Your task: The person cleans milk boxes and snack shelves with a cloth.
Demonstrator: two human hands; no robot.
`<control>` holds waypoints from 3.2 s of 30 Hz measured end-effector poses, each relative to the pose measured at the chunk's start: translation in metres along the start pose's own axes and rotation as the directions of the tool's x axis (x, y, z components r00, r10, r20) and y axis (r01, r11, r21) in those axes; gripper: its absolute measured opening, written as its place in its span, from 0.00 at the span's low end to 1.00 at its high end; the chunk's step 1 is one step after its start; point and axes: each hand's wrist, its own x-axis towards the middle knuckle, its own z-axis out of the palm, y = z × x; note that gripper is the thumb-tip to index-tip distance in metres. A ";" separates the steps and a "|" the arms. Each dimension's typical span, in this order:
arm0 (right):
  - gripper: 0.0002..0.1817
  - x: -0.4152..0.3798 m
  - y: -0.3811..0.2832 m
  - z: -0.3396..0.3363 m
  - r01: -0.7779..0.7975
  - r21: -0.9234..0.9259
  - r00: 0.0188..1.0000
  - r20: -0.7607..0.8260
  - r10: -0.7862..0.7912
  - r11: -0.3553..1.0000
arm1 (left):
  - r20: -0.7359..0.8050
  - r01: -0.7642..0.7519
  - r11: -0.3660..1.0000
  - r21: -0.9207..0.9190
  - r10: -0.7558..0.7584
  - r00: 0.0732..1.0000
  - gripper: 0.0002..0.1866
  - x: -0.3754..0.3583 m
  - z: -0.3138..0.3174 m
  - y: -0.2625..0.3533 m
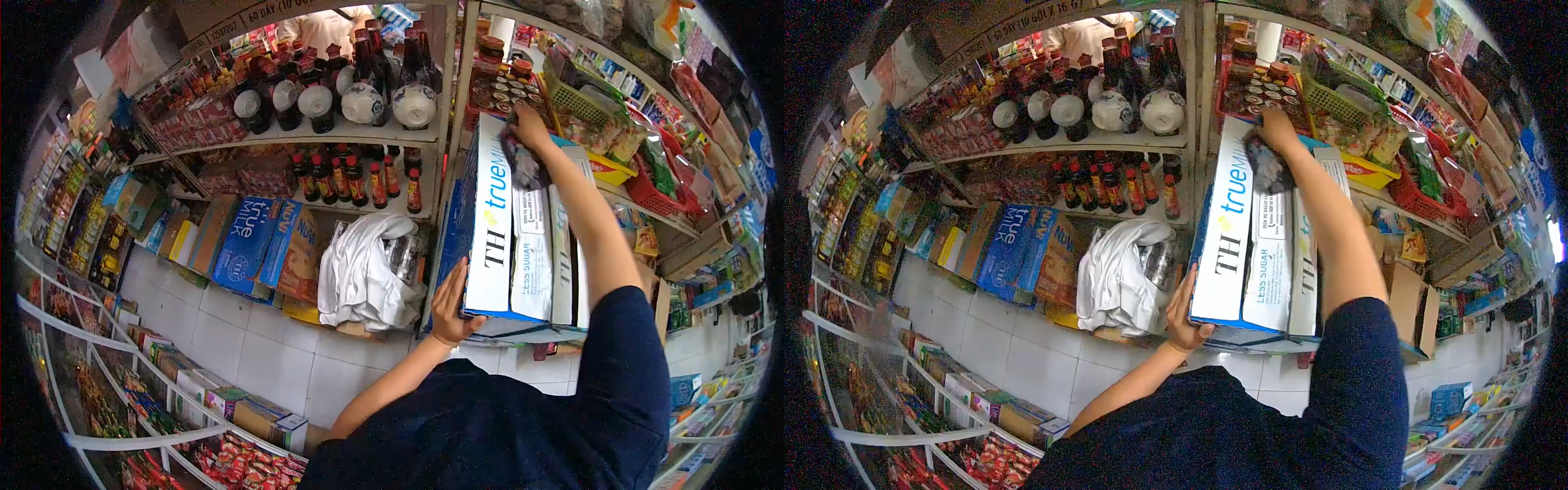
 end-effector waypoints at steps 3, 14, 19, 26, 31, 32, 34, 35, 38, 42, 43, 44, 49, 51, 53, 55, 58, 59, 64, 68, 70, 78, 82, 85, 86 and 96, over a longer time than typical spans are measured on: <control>0.23 0.007 -0.006 -0.005 -0.095 -0.071 0.995 0.030 0.097 0.993 | -0.018 -0.040 0.999 0.024 0.040 0.999 0.43 -0.002 0.001 -0.003; 0.27 -0.107 -0.127 -0.129 -0.044 0.349 0.951 0.300 -0.067 0.936 | 0.004 0.091 0.995 -0.034 -0.091 0.996 0.43 -0.006 0.001 0.003; 0.29 -0.181 -0.193 -0.200 0.090 0.499 0.884 0.358 -0.300 0.862 | 0.192 0.354 0.922 -0.157 -0.324 0.927 0.37 0.003 -0.024 0.025; 0.17 -0.259 -0.240 -0.204 0.184 0.442 0.981 -0.133 -0.138 0.878 | 0.213 0.189 0.982 0.019 -0.188 0.959 0.23 0.058 -0.041 0.061; 0.12 -0.284 -0.255 -0.174 0.209 0.274 0.918 -0.385 -0.092 0.939 | 0.549 -0.354 0.916 0.187 0.202 0.811 0.22 0.115 0.001 0.061; 0.12 -0.283 -0.257 -0.168 0.198 0.249 0.904 -0.421 -0.078 0.948 | 0.658 -0.416 0.888 0.198 0.194 0.728 0.24 0.126 0.010 0.059; 0.12 -0.283 -0.259 -0.158 0.189 0.206 0.883 -0.463 -0.074 0.960 | 0.792 -0.528 0.818 0.226 0.162 0.589 0.26 0.142 0.022 0.056; 0.12 -0.285 -0.261 -0.160 0.177 0.201 0.889 -0.453 -0.068 0.963 | 0.793 -0.535 0.814 0.228 0.163 0.587 0.26 0.138 0.029 0.041; 0.12 -0.294 -0.269 -0.149 0.140 0.160 0.890 -0.454 -0.053 0.977 | 0.860 -0.568 0.736 0.368 -0.038 0.509 0.27 0.137 0.043 0.017; 0.10 -0.335 -0.289 -0.091 0.021 0.264 0.970 -0.238 0.044 0.964 | 0.868 -0.544 0.727 0.419 -0.146 0.474 0.29 0.131 0.044 0.015; 0.11 -0.350 -0.291 -0.074 -0.018 0.319 0.989 -0.134 0.064 0.948 | 0.861 -0.543 0.723 0.427 -0.141 0.489 0.29 0.130 0.045 0.014; 0.11 -0.360 -0.291 -0.063 -0.058 0.369 0.997 -0.031 0.074 0.928 | 0.850 -0.543 0.716 0.440 -0.137 0.509 0.29 0.131 0.045 0.015; 0.14 -0.356 -0.288 -0.076 -0.129 0.468 0.990 0.010 0.141 0.874 | 0.860 -0.531 0.735 0.422 -0.139 0.491 0.29 0.134 0.044 0.018; 0.17 -0.333 -0.286 -0.100 -0.151 0.511 0.954 -0.149 0.260 0.846 | 0.852 -0.524 0.736 0.428 -0.135 0.506 0.30 0.133 0.044 0.015; 0.22 -0.305 -0.282 -0.132 -0.093 0.456 0.866 -0.402 0.298 0.885 | 0.850 -0.507 0.760 0.407 -0.112 0.515 0.30 0.131 0.044 0.013; 0.27 -0.277 -0.277 -0.160 -0.155 0.325 0.758 -0.567 0.323 0.933 | 0.840 -0.493 0.774 0.397 -0.089 0.535 0.30 0.132 0.043 0.016; 0.24 -0.276 -0.275 -0.148 -0.172 0.215 0.743 -0.613 0.270 0.961 | 0.839 -0.486 0.781 0.391 -0.085 0.538 0.30 0.133 0.044 0.013; 0.23 -0.283 -0.279 -0.136 -0.161 0.207 0.738 -0.624 0.257 0.965 | 0.827 -0.459 0.805 0.377 -0.070 0.557 0.30 0.132 0.043 0.012; 0.16 -0.359 -0.296 -0.047 -0.227 0.257 0.916 -0.272 0.295 0.939 | 0.812 -0.392 0.848 0.358 -0.076 0.578 0.30 0.135 0.043 0.008; 0.14 -0.398 -0.302 -0.022 -0.247 0.181 0.967 -0.010 0.253 0.952 | 0.810 -0.351 0.866 0.357 -0.100 0.577 0.30 0.135 0.042 0.010; 0.13 -0.388 -0.299 -0.030 -0.263 0.235 0.959 -0.038 0.280 0.936 | 0.813 -0.344 0.867 0.360 -0.111 0.572 0.29 0.138 0.041 0.011; 0.21 -0.257 -0.320 -0.136 -0.068 0.368 0.827 -0.499 0.259 0.928 | 0.795 -0.338 0.885 0.321 -0.057 0.604 0.29 0.133 0.042 0.006; 0.18 -0.275 -0.321 -0.097 0.011 0.195 0.851 -0.517 0.093 0.981 | 0.792 -0.331 0.883 0.333 -0.072 0.606 0.29 0.135 0.043 0.004; 0.14 -0.315 -0.315 -0.059 0.062 0.147 0.935 -0.356 -0.006 0.987 | 0.797 -0.332 0.876 0.351 -0.093 0.596 0.29 0.135 0.044 0.006; 0.12 -0.333 -0.311 -0.045 0.088 0.150 0.972 -0.229 -0.052 0.985 | 0.794 -0.324 0.875 0.360 -0.105 0.598 0.29 0.135 0.044 0.007; 0.15 -0.348 -0.274 -0.135 -0.235 0.217 0.856 -0.416 0.307 0.948 | 0.781 -0.409 0.869 0.278 0.043 0.623 0.25 0.130 0.042 0.014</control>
